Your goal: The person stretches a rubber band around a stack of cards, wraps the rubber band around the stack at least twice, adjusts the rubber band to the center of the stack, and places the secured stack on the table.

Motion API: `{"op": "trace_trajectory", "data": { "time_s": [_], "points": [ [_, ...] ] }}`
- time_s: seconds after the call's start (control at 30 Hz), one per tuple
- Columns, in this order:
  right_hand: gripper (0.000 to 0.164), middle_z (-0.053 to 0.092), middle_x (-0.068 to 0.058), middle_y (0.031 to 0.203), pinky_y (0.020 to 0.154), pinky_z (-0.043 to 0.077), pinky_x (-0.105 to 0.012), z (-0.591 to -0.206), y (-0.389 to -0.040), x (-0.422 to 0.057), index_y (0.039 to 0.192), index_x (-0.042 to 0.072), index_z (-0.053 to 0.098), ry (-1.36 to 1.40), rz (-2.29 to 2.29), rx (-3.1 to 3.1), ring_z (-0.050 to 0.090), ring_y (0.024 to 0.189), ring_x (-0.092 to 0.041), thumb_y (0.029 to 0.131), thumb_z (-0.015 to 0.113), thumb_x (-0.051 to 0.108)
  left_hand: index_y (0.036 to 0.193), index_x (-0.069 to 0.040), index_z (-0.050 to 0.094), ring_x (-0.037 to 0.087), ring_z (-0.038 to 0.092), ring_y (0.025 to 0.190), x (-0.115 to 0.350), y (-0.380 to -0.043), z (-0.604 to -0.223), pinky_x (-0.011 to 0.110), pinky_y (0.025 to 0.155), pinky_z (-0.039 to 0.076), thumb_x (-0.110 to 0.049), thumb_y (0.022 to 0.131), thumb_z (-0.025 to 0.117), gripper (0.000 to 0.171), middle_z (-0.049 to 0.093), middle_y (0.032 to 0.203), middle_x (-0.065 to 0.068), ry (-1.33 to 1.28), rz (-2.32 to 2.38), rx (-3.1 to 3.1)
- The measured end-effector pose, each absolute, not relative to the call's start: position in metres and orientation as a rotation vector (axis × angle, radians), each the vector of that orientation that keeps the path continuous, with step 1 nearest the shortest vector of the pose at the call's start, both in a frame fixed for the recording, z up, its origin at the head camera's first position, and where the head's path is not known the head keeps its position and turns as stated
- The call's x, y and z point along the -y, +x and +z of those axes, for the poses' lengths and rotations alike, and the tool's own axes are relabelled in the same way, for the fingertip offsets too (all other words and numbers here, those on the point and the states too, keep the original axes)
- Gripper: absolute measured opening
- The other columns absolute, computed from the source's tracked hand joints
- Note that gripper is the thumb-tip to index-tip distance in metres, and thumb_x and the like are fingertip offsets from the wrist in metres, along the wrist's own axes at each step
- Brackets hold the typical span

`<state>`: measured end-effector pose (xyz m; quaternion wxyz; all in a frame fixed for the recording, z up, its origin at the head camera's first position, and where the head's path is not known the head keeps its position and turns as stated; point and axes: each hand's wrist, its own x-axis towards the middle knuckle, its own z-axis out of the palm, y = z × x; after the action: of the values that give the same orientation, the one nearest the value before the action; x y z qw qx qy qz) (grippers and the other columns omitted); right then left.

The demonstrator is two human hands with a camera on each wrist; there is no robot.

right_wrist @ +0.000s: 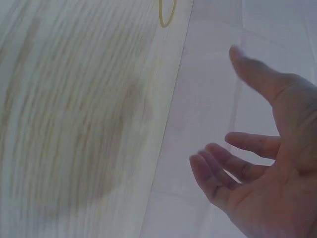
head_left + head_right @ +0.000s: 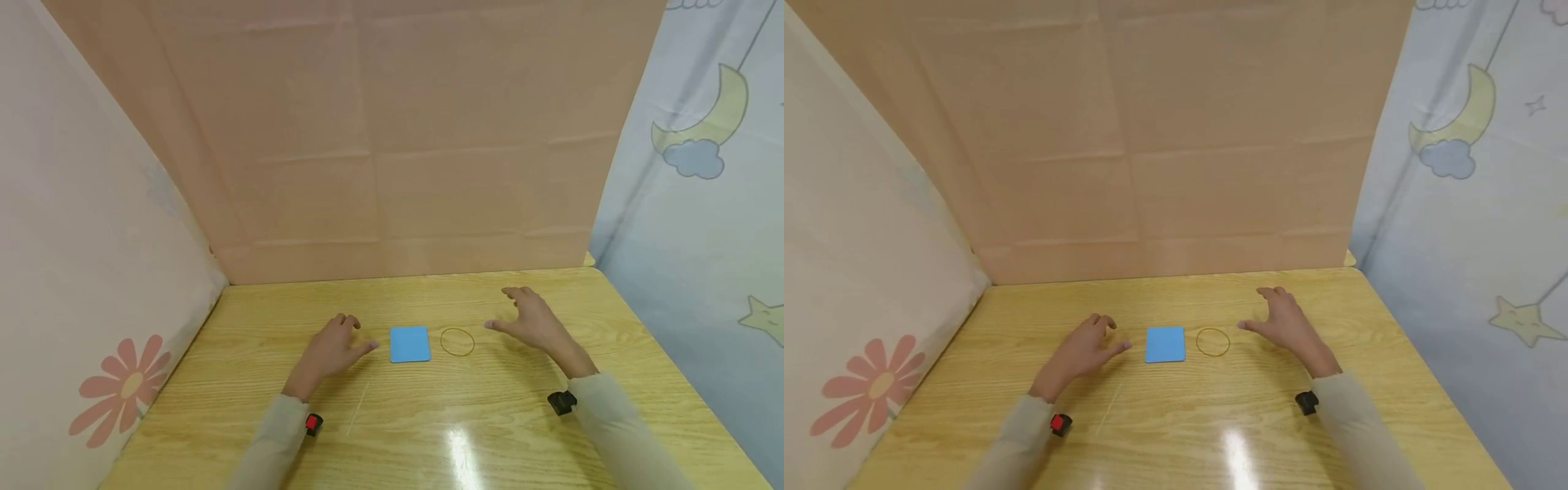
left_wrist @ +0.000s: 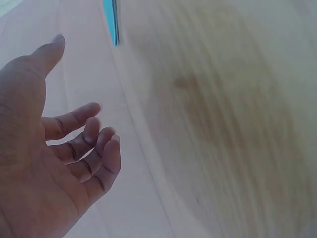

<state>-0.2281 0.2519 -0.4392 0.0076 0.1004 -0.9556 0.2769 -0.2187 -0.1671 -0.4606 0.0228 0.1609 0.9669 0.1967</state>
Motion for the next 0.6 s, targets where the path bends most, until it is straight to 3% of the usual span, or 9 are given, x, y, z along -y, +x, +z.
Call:
{"op": "trace_trajectory", "data": {
  "time_s": [0.13,0.27,0.6],
  "points": [
    [0.072,0.059,-0.033,0.142,0.087,0.061,-0.053,-0.443,-0.227,-0.247,0.146,-0.009,0.053,0.327,0.982,2.986,0.065,0.117,-0.045,0.096,0.078,0.037,0.116,-0.004,0.068,0.02,0.06,0.092,0.162,-0.218,-0.464,0.04,0.08,0.058,-0.055,0.103,0.063,0.052,0.065,0.113,0.01,0.602,0.607,-2.992],
    [0.059,0.066,-0.029,0.135,0.082,0.063,-0.047,-0.446,-0.226,-0.241,0.141,-0.006,0.061,0.327,1.058,2.995,0.069,0.111,-0.04,0.098,0.076,0.032,0.11,-0.005,0.071,0.018,0.059,0.09,0.157,-0.218,-0.469,0.038,0.079,0.058,-0.048,0.103,0.065,0.044,0.065,0.109,0.007,0.674,0.604,-2.988],
    [0.045,0.075,-0.019,0.113,0.087,0.062,-0.048,-0.453,-0.228,-0.233,0.129,-0.006,0.069,0.334,1.102,2.982,0.071,0.102,-0.032,0.098,0.076,0.026,0.124,-0.002,0.071,0.033,0.061,0.119,0.144,-0.214,-0.47,0.048,0.097,0.059,-0.041,0.104,0.066,0.044,0.067,0.126,0.012,0.716,0.617,-2.976]
  ]
}}
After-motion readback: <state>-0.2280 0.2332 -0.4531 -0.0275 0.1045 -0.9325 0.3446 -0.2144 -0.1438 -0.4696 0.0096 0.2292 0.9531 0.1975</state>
